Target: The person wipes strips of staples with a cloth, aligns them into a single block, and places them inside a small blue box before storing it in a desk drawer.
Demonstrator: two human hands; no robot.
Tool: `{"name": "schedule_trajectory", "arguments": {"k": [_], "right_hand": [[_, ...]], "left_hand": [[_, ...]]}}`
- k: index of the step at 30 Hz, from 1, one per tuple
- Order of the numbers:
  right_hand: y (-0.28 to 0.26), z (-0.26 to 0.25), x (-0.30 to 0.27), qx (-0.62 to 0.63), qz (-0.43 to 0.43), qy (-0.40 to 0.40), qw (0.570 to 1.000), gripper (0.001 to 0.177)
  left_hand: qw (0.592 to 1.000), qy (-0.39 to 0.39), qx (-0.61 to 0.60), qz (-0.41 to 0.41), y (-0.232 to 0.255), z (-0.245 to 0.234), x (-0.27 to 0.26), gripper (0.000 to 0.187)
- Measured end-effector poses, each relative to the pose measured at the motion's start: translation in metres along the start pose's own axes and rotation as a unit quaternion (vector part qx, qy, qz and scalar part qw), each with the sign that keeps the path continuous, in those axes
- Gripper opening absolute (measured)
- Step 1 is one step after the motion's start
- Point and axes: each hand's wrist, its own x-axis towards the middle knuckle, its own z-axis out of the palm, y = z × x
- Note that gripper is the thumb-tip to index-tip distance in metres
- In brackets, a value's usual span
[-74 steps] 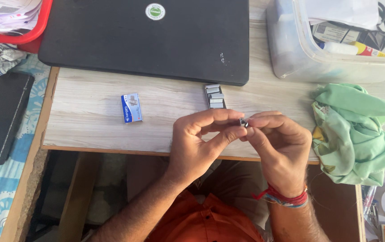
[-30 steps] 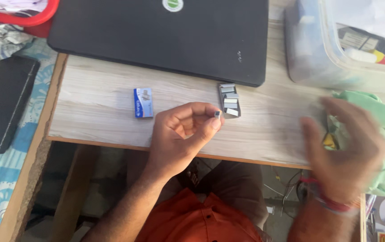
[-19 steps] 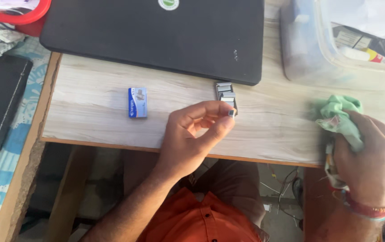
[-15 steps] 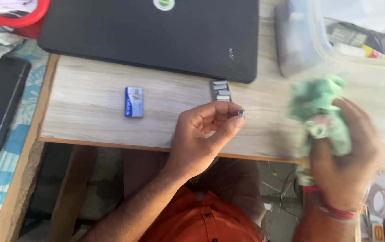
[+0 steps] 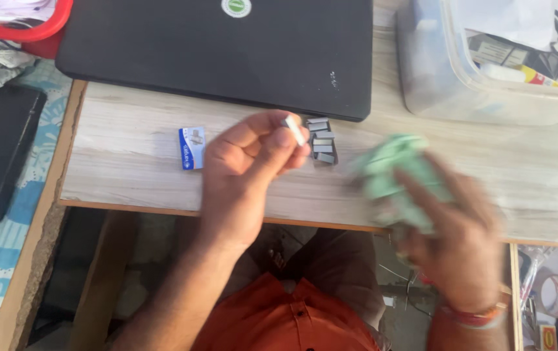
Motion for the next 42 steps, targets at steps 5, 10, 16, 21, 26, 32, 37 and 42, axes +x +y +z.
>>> {"name": "schedule_trajectory", "arguments": {"k": [5,10,16,21,26,32,37,42], "right_hand": [[0.033,-0.012,0.015,-0.189,0.011,-0.005,0.982,0.055],[0.01,-0.018,0.026,-0.077,-0.057,0.07,0.993,0.038],[-0.022,0.022,0.058,0.089,-0.138,-0.001,0.987,0.018],[-0.033,0.035,0.076,0.06,-0.167,-0.019,0.984,0.015],[-0.028,0.037,0.079,0.028,-0.195,-0.046,0.979,0.016],[-0.026,0.036,0.084,0.043,-0.184,-0.038,0.981,0.014],[-0.018,0.035,0.093,0.038,-0.174,-0.02,0.984,0.011],[-0.018,0.041,0.103,0.006,-0.19,-0.041,0.981,0.016]], "left_hand": [[0.998,0.024,0.054,-0.022,0.011,-0.008,0.001,0.02],[0.995,0.01,0.097,0.002,-0.005,-0.01,-0.001,0.02],[0.987,-0.008,0.159,0.032,-0.013,-0.008,0.004,0.019],[0.982,-0.014,0.184,0.04,-0.012,-0.013,0.006,0.019],[0.979,-0.02,0.2,0.04,-0.011,-0.014,0.007,0.02],[0.967,-0.011,0.25,0.049,-0.01,-0.012,0.006,0.021],[0.969,-0.008,0.244,0.048,-0.008,-0.012,0.005,0.021],[0.966,-0.009,0.251,0.054,-0.008,-0.012,0.005,0.021]]}}
